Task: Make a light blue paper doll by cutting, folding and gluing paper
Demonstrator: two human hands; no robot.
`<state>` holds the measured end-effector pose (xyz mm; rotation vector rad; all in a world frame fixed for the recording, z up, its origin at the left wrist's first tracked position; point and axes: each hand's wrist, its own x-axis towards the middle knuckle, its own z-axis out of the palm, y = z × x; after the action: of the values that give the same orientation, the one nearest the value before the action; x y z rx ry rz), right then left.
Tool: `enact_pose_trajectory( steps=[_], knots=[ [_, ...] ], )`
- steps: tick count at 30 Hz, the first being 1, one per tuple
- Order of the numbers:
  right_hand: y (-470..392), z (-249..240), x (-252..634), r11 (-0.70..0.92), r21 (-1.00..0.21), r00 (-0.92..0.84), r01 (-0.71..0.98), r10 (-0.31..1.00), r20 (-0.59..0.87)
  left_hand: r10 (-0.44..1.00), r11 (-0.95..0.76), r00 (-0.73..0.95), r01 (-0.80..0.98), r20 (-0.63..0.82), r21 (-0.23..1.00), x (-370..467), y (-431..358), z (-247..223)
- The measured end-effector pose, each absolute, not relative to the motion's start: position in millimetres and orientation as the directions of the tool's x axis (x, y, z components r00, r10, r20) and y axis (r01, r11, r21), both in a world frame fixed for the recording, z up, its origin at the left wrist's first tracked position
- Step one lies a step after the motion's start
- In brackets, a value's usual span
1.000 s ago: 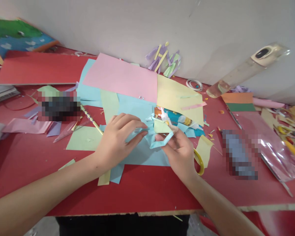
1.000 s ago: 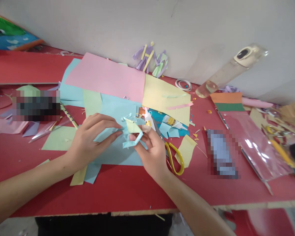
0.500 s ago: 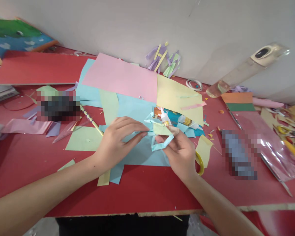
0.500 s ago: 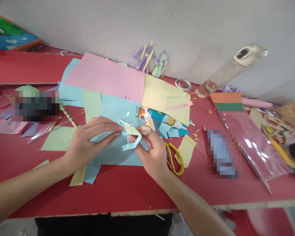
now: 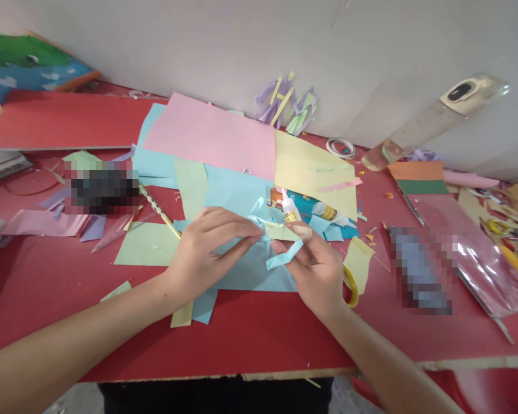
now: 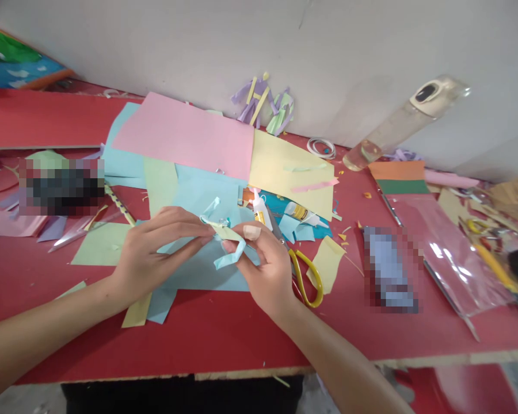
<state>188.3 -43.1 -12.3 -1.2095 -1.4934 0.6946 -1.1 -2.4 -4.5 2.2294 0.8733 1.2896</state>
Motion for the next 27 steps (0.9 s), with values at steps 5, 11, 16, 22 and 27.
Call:
enact_pose_trajectory(
  steps=[5, 11, 16, 22, 27],
  knots=[
    [-43, -7, 189, 0.450, -0.809, -0.027, 0.377, 0.879, 0.476, 0.593, -0.805, 0.381, 0.307, 0.709, 0.508, -2, -2, -4],
    [-42, 0, 192, 0.629, -0.678, -0.117, 0.381, 0.760, 0.639, 0.511, -0.858, 0.404, 0.300, 0.759, 0.418, -5, -3, 0],
    [-42, 1, 194, 0.675, -0.615, -0.145, 0.408, 0.713, 0.686, 0.483, -0.872, 0.416, 0.311, 0.770, 0.379, -7, -6, 4],
    [-43, 7, 196, 0.710, -0.569, -0.185, 0.415, 0.679, 0.711, 0.468, -0.880, 0.438, 0.310, 0.767, 0.360, -8, -8, 6],
    [-42, 10, 196, 0.740, -0.565, -0.209, 0.365, 0.656, 0.725, 0.476, -0.878, 0.451, 0.289, 0.755, 0.381, -11, -8, 7]
  ],
)
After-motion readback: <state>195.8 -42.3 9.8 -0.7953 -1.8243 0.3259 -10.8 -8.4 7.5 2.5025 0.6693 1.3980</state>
